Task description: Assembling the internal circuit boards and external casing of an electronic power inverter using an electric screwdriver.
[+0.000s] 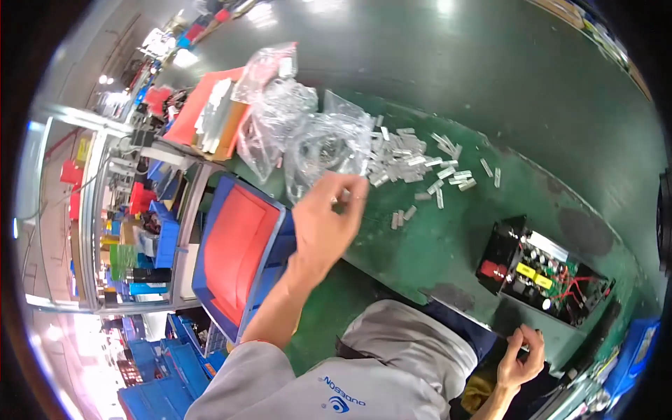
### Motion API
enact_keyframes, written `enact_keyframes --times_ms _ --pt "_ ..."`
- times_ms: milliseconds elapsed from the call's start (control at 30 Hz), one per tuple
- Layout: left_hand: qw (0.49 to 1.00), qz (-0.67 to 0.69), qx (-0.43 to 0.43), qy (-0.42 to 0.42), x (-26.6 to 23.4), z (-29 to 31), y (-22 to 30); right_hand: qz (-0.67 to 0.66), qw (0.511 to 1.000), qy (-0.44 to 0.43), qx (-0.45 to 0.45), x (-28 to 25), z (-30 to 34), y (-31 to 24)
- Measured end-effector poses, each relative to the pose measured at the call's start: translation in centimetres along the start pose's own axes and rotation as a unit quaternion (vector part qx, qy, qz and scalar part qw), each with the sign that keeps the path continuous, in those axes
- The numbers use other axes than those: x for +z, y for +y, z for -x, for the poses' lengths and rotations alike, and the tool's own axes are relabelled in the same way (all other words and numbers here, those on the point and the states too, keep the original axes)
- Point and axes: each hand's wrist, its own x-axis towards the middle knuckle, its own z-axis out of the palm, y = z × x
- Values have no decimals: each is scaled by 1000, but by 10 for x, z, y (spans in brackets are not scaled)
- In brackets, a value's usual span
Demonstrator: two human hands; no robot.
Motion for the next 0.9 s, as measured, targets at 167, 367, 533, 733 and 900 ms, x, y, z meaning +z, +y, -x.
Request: enact_keyframes --times_ms 167,367,533,733,900 --pt "994 -85 -74 1 -28 -38 -60 -17 999 1 -32 12 -13 -5" --pt "977 -191 -44 -80 -5 -50 -98 -18 998 -17 -50 21 -25 -21" --pt "978 -148 -89 -114 -3 -57 -104 -13 999 -12 -36 24 -22 -19" --pt "977 -139 -98 -129 -4 -62 -110 -5 1000 -10 -24 16 -16 -15" --pt "988 -124 -33 -86 -3 -59 -115 -1 999 2 -47 14 -20 -19"
